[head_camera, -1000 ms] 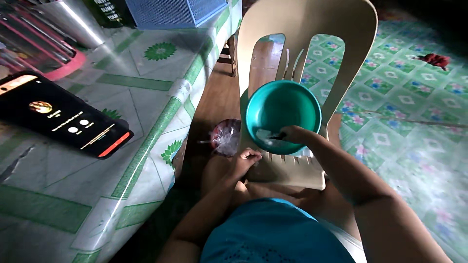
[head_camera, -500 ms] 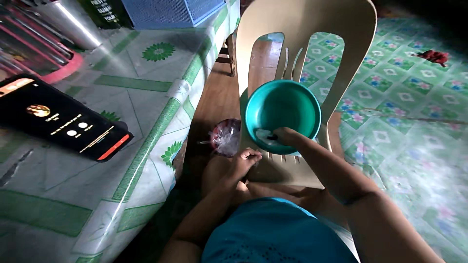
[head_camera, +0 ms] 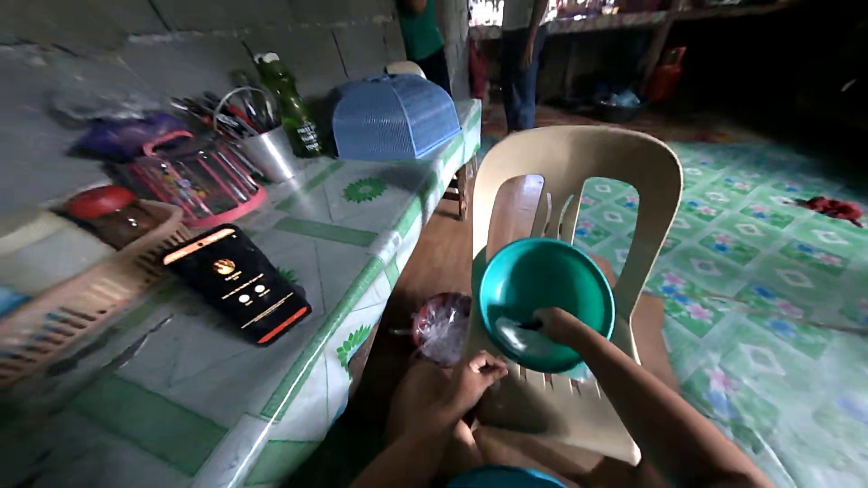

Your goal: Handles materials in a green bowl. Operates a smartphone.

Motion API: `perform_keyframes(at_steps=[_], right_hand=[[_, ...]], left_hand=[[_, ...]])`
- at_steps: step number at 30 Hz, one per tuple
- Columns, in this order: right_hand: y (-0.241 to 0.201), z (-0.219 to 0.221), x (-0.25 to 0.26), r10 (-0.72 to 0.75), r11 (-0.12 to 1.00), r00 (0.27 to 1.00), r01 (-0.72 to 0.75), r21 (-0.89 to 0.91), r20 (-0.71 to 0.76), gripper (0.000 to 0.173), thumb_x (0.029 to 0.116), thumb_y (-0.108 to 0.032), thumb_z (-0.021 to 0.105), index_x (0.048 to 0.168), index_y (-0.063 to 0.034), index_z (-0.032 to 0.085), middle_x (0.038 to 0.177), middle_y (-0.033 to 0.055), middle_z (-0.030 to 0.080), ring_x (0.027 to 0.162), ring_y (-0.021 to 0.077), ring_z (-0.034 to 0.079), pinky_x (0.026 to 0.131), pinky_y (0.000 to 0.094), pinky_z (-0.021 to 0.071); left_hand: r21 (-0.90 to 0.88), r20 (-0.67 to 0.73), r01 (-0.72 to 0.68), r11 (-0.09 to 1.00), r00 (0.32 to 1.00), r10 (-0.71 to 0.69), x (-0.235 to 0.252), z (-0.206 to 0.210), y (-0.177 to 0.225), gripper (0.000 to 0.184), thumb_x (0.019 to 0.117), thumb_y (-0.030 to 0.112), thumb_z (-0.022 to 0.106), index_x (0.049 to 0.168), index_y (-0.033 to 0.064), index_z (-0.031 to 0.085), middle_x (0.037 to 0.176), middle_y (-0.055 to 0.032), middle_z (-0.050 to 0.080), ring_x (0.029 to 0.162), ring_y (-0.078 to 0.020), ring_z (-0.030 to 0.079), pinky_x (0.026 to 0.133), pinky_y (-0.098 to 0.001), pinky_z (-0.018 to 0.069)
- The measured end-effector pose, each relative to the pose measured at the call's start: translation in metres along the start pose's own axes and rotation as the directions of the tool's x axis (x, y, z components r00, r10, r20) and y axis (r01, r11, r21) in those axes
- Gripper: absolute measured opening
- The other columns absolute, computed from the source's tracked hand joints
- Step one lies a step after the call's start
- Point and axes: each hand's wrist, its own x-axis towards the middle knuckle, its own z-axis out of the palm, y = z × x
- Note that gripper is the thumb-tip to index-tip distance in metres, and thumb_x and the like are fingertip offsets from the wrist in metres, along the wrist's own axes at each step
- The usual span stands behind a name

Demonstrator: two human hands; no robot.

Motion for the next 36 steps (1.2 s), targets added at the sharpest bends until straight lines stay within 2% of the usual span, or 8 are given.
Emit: perform_keyframes(at_steps=[4,10,15,18,21,27,32,36], right_hand=[[0.006,-0.004,-0.009,0.05,0.999,0.998,-0.05,0.004,-0.049,0.036,0.0994,-0.005,0.057,0.135,-0.0026,0.062,0.135,0.0239,0.063,0.129,0.0425,0.058,0.107,0.064,0.0449],[0.007,0.01,-0.003,0.035,0.999,0.998,-0.035,0.006,-0.055,0.036,0.0996,-0.004,0.055,0.134,-0.0066,0.065,0.138,0.0207,0.062,0.132,0.0402,0.056,0.109,0.0611,0.0444],[0.013,0.012,0.004,-0.013,1.0,0.996,0.013,0.003,-0.092,0.032,0.0979,-0.007,0.059,0.128,-0.0042,0.068,0.132,0.0227,0.065,0.13,0.0411,0.057,0.109,0.0601,0.0445],[0.01,0.011,0.003,0.019,1.0,0.996,-0.018,0.011,-0.085,0.032,0.0981,-0.01,0.061,0.129,-0.0043,0.067,0.136,0.0243,0.061,0.132,0.0418,0.055,0.109,0.0599,0.0446],[0.0,0.01,-0.004,0.056,0.998,0.996,-0.057,-0.014,-0.076,0.031,0.1,-0.007,0.056,0.129,-0.0015,0.066,0.14,0.0244,0.058,0.134,0.0416,0.053,0.108,0.0602,0.0458],[-0.003,0.006,-0.011,0.111,0.993,0.978,-0.116,-0.014,-0.176,0.035,0.0982,-0.001,0.055,0.132,-0.0019,0.064,0.145,0.027,0.051,0.128,0.0468,0.056,0.101,0.0638,0.0506],[-0.003,0.009,-0.01,0.12,0.992,0.976,-0.123,-0.003,-0.18,0.04,0.0948,0.002,0.058,0.135,-0.0025,0.063,0.148,0.0271,0.047,0.128,0.0477,0.055,0.1,0.0636,0.051],[-0.005,0.008,-0.014,0.093,0.995,0.974,-0.1,-0.022,-0.207,0.039,0.0926,0.005,0.06,0.131,0.0003,0.064,0.145,0.0285,0.05,0.131,0.0489,0.052,0.103,0.0644,0.0486]], left_hand=[[-0.033,0.009,-0.017,0.999,1.0,0.017,0.0,0.0,-0.001,0.015,0.0912,0.015,0.076,0.1,0.0018,0.076,0.099,-0.0048,0.073,0.092,-0.0048,0.068,0.088,-0.0215,0.0564],[-0.051,0.023,0.045,0.998,0.999,-0.044,0.0,0.0,-0.001,0.015,0.091,0.016,0.077,0.099,0.0035,0.076,0.1,-0.0039,0.073,0.095,-0.0063,0.068,0.091,-0.0244,0.0561],[-0.05,0.016,0.023,0.999,1.0,-0.022,0.0,0.001,-0.003,0.016,0.0913,0.017,0.077,0.099,0.0032,0.076,0.099,-0.0041,0.073,0.094,-0.0057,0.068,0.089,-0.0233,0.0566],[-0.034,0.006,0.012,0.999,1.0,-0.012,-0.001,0.001,-0.002,0.015,0.0911,0.015,0.077,0.099,0.0022,0.076,0.098,-0.0042,0.073,0.093,-0.0051,0.068,0.088,-0.0227,0.0569],[-0.032,-0.003,0.002,0.999,1.0,-0.002,-0.001,0.002,-0.002,0.015,0.0911,0.016,0.077,0.098,0.0034,0.077,0.098,-0.0032,0.073,0.092,-0.0042,0.068,0.088,-0.022,0.0567],[-0.065,-0.01,-0.003,0.998,1.0,0.002,-0.001,0.003,-0.001,0.014,0.0902,0.013,0.077,0.098,0.0014,0.076,0.098,-0.0049,0.073,0.09,-0.0048,0.068,0.086,-0.0217,0.057],[-0.061,0.008,0.014,0.998,1.0,-0.014,-0.002,0.001,0.001,0.013,0.0913,0.013,0.076,0.099,0.0023,0.076,0.099,-0.0046,0.073,0.093,-0.0049,0.068,0.089,-0.0219,0.0562],[-0.066,0.014,-0.003,0.998,1.0,0.004,-0.002,0.001,-0.001,0.014,0.0907,0.013,0.076,0.098,0.0018,0.076,0.099,-0.005,0.073,0.094,-0.0048,0.068,0.088,-0.0214,0.0561]])
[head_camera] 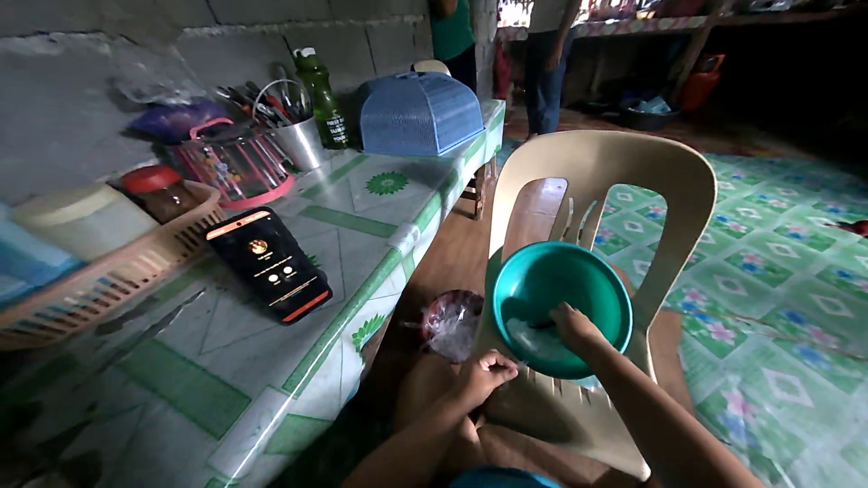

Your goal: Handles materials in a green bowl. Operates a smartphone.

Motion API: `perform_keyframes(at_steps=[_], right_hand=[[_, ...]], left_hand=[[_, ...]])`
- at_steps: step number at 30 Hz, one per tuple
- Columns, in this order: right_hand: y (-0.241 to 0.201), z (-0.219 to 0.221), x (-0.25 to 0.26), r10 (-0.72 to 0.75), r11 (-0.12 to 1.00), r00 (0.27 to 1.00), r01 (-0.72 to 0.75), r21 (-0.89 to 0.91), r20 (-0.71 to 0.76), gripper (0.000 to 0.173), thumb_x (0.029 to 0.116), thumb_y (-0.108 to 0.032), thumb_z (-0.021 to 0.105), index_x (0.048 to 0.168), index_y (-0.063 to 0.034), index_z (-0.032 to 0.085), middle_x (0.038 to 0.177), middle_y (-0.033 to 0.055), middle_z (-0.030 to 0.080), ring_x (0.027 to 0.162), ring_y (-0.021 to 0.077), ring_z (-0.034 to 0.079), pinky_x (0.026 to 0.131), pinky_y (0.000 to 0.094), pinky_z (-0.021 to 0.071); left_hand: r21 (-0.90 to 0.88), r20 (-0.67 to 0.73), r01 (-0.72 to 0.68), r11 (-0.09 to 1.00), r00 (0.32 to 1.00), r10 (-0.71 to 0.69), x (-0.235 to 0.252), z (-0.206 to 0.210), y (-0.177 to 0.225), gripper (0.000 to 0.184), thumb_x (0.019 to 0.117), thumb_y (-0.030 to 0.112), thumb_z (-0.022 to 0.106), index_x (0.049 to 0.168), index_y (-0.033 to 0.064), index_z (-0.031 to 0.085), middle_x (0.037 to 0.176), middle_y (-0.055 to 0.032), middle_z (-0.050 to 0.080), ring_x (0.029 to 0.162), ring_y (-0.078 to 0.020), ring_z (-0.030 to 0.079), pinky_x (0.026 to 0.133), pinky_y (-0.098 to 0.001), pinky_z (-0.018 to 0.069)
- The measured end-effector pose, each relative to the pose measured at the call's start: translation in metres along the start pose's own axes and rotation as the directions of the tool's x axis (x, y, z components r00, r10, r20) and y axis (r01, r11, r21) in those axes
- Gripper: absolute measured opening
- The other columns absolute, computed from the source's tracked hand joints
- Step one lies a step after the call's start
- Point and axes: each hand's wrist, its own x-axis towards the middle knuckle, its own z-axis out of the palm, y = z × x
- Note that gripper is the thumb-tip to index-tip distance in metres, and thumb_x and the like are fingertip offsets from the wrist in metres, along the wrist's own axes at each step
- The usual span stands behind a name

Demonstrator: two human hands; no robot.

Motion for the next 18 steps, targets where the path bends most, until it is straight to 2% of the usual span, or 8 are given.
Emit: perform_keyframes(at_steps=[5,10,18], right_hand=[[-0.0024,-0.0027,-0.0036,-0.035,0.998,0.999,0.035,-0.046,-0.002,0.036,0.0952,0.004,0.057,0.131,0.0015,0.063,0.144,0.0273,0.051,0.133,0.0473,0.051,0.105,0.0629,0.0469],[-0.0059,-0.0033,-0.0052,-0.026,0.998,1.0,0.027,-0.061,0.01,0.038,0.0925,0.005,0.061,0.13,0.0017,0.064,0.145,0.0288,0.05,0.133,0.0489,0.051,0.104,0.0649,0.0474],[-0.0075,-0.0032,-0.0065,-0.032,0.995,0.999,0.033,-0.09,0.02,0.04,0.0926,0.005,0.06,0.132,0.0005,0.063,0.145,0.0277,0.05,0.132,0.0492,0.051,0.103,0.0648,0.0479]], left_hand=[[-0.008,-0.009,-0.027,1.0,1.0,0.027,0.0014,0.0016,-0.0031,0.014,0.0909,0.012,0.076,0.098,0.0002,0.075,0.098,-0.0059,0.073,0.093,-0.005,0.068,0.088,-0.0213,0.0561],[0.029,-0.02,-0.025,0.999,0.999,0.026,0.0003,0.0015,-0.0014,0.015,0.0911,0.014,0.076,0.098,0.0001,0.076,0.099,-0.0067,0.073,0.094,-0.0059,0.068,0.09,-0.0225,0.0558],[0.016,-0.021,-0.033,0.999,0.999,0.033,0.0006,0.0021,-0.0056,0.015,0.0906,0.015,0.077,0.098,0.0017,0.077,0.097,-0.0048,0.073,0.092,-0.0047,0.068,0.088,-0.0216,0.0559]])
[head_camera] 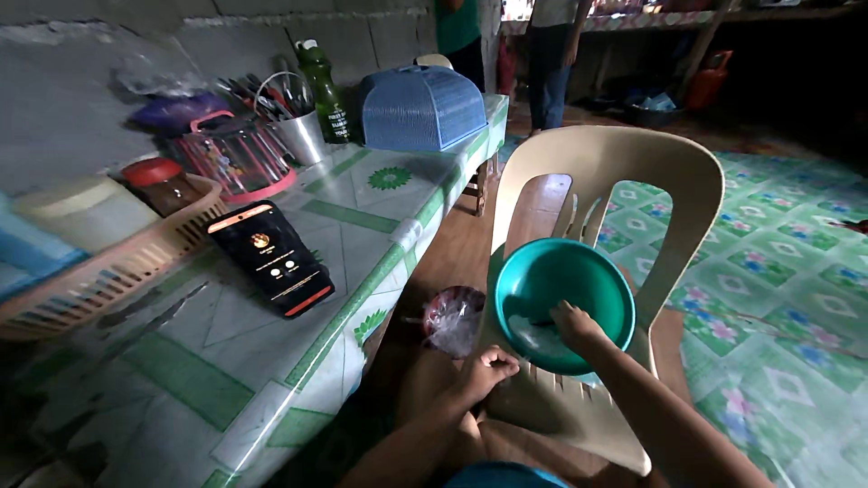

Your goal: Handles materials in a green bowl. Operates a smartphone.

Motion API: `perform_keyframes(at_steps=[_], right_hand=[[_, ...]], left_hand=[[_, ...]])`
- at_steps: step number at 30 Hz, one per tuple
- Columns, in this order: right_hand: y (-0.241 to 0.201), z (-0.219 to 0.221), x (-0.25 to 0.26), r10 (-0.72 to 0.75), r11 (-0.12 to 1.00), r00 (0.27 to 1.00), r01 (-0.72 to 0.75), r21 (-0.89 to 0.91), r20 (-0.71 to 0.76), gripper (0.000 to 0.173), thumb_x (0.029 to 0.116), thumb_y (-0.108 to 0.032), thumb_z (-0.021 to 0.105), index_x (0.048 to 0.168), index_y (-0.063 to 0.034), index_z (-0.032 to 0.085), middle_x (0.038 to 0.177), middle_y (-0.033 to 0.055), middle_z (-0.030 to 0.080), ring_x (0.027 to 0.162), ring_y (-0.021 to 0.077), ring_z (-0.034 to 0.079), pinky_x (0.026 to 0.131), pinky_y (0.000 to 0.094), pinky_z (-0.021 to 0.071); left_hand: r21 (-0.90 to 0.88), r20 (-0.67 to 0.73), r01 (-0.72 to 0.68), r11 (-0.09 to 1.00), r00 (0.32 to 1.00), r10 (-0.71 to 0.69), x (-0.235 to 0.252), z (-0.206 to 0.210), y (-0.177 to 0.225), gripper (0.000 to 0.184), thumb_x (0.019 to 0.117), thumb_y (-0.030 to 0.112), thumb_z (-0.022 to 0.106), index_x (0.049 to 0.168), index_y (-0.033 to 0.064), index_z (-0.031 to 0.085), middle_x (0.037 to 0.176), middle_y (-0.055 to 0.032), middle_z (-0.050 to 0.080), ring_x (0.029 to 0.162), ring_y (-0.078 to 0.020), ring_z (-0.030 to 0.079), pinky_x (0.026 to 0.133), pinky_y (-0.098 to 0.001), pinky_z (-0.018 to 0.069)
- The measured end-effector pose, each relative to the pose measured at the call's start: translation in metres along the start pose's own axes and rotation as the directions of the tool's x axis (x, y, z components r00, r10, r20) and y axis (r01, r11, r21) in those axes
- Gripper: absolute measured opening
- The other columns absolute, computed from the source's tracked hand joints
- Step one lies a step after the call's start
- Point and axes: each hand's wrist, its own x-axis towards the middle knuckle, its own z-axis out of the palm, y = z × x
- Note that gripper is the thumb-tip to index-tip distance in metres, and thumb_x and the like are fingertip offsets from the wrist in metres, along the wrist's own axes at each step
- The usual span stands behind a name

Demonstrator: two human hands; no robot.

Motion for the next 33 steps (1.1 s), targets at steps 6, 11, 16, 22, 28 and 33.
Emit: perform_keyframes(at_steps=[6,11,16,22,28,33], right_hand=[[0.0017,0.0012,0.0033,-0.009,1.0,1.0,0.01,0.021,-0.02,0.04,0.0907,0.007,0.062,0.131,0.001,0.063,0.145,0.0276,0.05,0.132,0.0488,0.051,0.103,0.0641,0.0485],[0.0009,0.0007,0.0031,-0.026,1.0,1.0,0.026,-0.002,-0.006,0.037,0.0907,0.006,0.062,0.128,0.0009,0.066,0.143,0.0275,0.051,0.132,0.0478,0.051,0.104,0.0632,0.0479],[-0.0021,0.0011,0.0013,-0.052,0.999,0.998,0.052,-0.013,-0.026,0.036,0.0908,0.007,0.062,0.126,0.0013,0.066,0.144,0.0284,0.05,0.131,0.0492,0.051,0.104,0.0636,0.0479],[-0.0013,0.0051,-0.0004,-0.073,0.997,0.996,0.074,0.018,-0.052,0.032,0.092,0.005,0.06,0.123,0.002,0.068,0.141,0.0284,0.053,0.13,0.049,0.052,0.103,0.065,0.0474],[-0.005,0.0033,-0.0028,-0.053,0.999,0.998,0.053,0.01,-0.023,0.034,0.0945,0.004,0.058,0.128,0.0008,0.066,0.144,0.0274,0.051,0.134,0.0471,0.049,0.107,0.0621,0.0454],[-0.0024,0.0073,-0.0027,-0.06,0.998,0.998,0.06,0.006,-0.03,0.033,0.0952,0.003,0.057,0.127,0.001,0.066,0.144,0.0276,0.051,0.133,0.0477,0.05,0.106,0.0627,0.0459]], left_hand=[[-0.001,0.006,0.005,1.0,1.0,-0.005,0.0002,-0.0021,0.0036,0.015,0.0912,0.017,0.077,0.097,0.0028,0.077,0.097,-0.0045,0.073,0.093,-0.0056,0.068,0.088,-0.0225,0.0557],[-0.003,0.015,0.029,1.0,0.999,-0.029,0.0004,-0.003,0.0068,0.015,0.092,0.016,0.076,0.099,0.0021,0.076,0.099,-0.0052,0.073,0.093,-0.0048,0.067,0.088,-0.021,0.0551],[0.001,0.011,0.022,1.0,1.0,-0.022,-0.0002,-0.0021,0.0081,0.014,0.0916,0.014,0.076,0.098,0.0014,0.076,0.098,-0.0053,0.073,0.092,-0.0045,0.067,0.087,-0.0203,0.055],[0.02,0.017,0.002,1.0,1.0,-0.003,0.0008,-0.0021,0.0045,0.017,0.0909,0.015,0.077,0.098,0.0002,0.076,0.099,-0.0074,0.073,0.095,-0.0074,0.068,0.09,-0.0241,0.0562],[0.029,0.002,-0.001,1.0,1.0,0.001,0.0002,-0.0004,0.0025,0.017,0.091,0.016,0.077,0.098,0.0012,0.076,0.099,-0.0061,0.073,0.095,-0.0061,0.068,0.09,-0.0233,0.0556],[0.001,0.004,0.027,1.0,1.0,-0.027,-0.0011,0.0007,0.0012,0.015,0.0913,0.016,0.076,0.099,0.0021,0.076,0.099,-0.0047,0.073,0.093,-0.0051,0.068,0.088,-0.0226,0.0559]])
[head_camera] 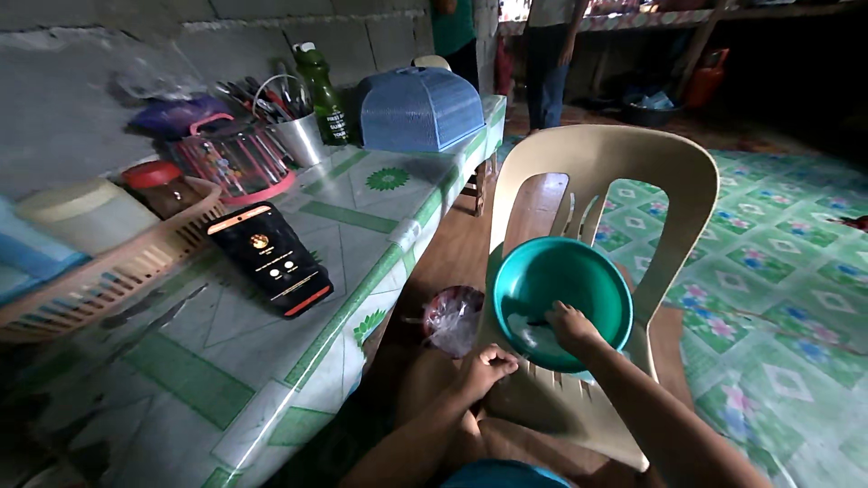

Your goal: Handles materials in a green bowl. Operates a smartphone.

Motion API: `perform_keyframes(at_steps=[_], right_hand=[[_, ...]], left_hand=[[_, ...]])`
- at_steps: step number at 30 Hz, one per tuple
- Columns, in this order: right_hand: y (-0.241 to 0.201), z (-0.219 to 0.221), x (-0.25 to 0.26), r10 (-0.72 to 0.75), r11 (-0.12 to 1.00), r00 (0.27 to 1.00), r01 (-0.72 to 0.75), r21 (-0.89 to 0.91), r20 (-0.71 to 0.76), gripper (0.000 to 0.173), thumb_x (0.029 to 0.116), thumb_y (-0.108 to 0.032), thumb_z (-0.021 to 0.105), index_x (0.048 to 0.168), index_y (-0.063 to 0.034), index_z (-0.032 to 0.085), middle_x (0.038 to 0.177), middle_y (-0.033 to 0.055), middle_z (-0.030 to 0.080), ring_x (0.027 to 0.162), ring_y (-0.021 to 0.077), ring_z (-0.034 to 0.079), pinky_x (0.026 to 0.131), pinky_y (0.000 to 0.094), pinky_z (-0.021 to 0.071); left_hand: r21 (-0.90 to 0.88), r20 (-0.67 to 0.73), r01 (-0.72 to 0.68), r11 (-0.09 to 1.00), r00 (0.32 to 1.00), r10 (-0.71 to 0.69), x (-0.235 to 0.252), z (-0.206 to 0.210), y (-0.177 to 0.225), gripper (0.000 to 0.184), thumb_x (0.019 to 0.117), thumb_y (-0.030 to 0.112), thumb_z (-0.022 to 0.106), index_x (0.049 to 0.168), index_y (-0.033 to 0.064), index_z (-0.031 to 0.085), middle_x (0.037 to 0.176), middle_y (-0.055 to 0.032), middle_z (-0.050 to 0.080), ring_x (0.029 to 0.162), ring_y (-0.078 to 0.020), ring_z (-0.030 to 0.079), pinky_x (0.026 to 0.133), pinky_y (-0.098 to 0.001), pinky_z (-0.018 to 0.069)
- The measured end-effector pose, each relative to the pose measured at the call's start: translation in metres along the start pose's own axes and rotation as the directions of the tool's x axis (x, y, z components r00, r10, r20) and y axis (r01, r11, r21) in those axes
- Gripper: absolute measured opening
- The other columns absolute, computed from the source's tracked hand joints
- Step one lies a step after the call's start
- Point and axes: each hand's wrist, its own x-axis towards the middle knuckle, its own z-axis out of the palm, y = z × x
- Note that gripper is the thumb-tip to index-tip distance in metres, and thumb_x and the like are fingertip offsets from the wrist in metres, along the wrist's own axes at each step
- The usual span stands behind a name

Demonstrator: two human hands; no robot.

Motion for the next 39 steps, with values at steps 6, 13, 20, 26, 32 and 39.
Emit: perform_keyframes(at_steps=[6,13,20,26,32,39], right_hand=[[-0.003,-0.006,-0.004,0.01,1.0,1.0,-0.01,0.008,0.01,0.034,0.0958,0.004,0.056,0.129,0.002,0.065,0.147,0.0279,0.048,0.135,0.0483,0.048,0.107,0.0634,0.0444],[0.025,0.006,0.005,-0.169,0.982,0.959,0.145,-0.12,-0.226,0.021,0.0912,0.0,0.069,0.11,-0.0036,0.076,0.121,0.0224,0.069,0.119,0.0449,0.061,0.102,0.067,0.0438],[0.029,0.0,0.016,-0.171,0.984,0.958,0.155,-0.089,-0.229,0.019,0.0922,-0.001,0.068,0.108,-0.0057,0.076,0.116,0.0188,0.07,0.118,0.0416,0.062,0.099,0.0689,0.0442],[0.017,0.002,0.024,-0.231,0.961,0.968,0.212,-0.176,-0.094,0.026,0.0877,0.004,0.07,0.111,-0.0053,0.075,0.117,0.018,0.07,0.117,0.0413,0.062,0.1,0.0679,0.0437],[0.038,-0.014,0.017,-0.123,0.975,0.992,0.118,-0.19,-0.016,0.022,0.092,-0.004,0.07,0.113,-0.0096,0.076,0.118,0.0158,0.07,0.118,0.0389,0.062,0.102,0.0667,0.0427],[0.039,0.012,0.016,-0.171,0.977,0.985,0.17,-0.125,0.008,0.019,0.0907,0.0,0.069,0.108,-0.0048,0.075,0.113,0.0192,0.07,0.112,0.0429,0.065,0.093,0.067,0.0523]], left_hand=[[0.0,-0.011,-0.005,1.0,1.0,0.005,0.001,0.0,0.003,0.015,0.0909,0.015,0.077,0.098,0.0023,0.076,0.098,-0.0043,0.073,0.093,-0.0047,0.068,0.089,-0.0216,0.0562],[0.015,-0.005,-0.037,0.999,0.999,0.037,0.0,0.0,0.0,0.015,0.0912,0.013,0.076,0.099,0.0001,0.076,0.098,-0.0055,0.073,0.091,-0.0039,0.068,0.086,-0.0202,0.0568],[-0.048,-0.009,-0.092,0.995,0.996,0.092,0.004,-0.001,-0.009,0.013,0.0903,0.011,0.076,0.097,-0.0008,0.075,0.097,-0.0063,0.073,0.092,-0.0065,0.069,0.087,-0.0231,0.0576],[-0.078,-0.025,-0.098,0.992,0.995,0.096,0.003,-0.001,-0.014,0.012,0.0896,0.01,0.077,0.096,-0.0001,0.076,0.096,-0.0049,0.074,0.09,-0.0057,0.069,0.085,-0.0226,0.0581],[-0.053,-0.025,-0.078,0.996,0.997,0.077,0.003,-0.001,-0.013,0.012,0.0896,0.01,0.077,0.096,0.0003,0.076,0.096,-0.0041,0.074,0.09,-0.0044,0.069,0.086,-0.022,0.0579],[-0.094,-0.035,-0.104,0.99,0.994,0.101,0.003,-0.003,-0.013,0.011,0.0899,0.011,0.077,0.096,0.0018,0.076,0.096,-0.004,0.073,0.091,-0.0064,0.069,0.086,-0.0235,0.0589]])
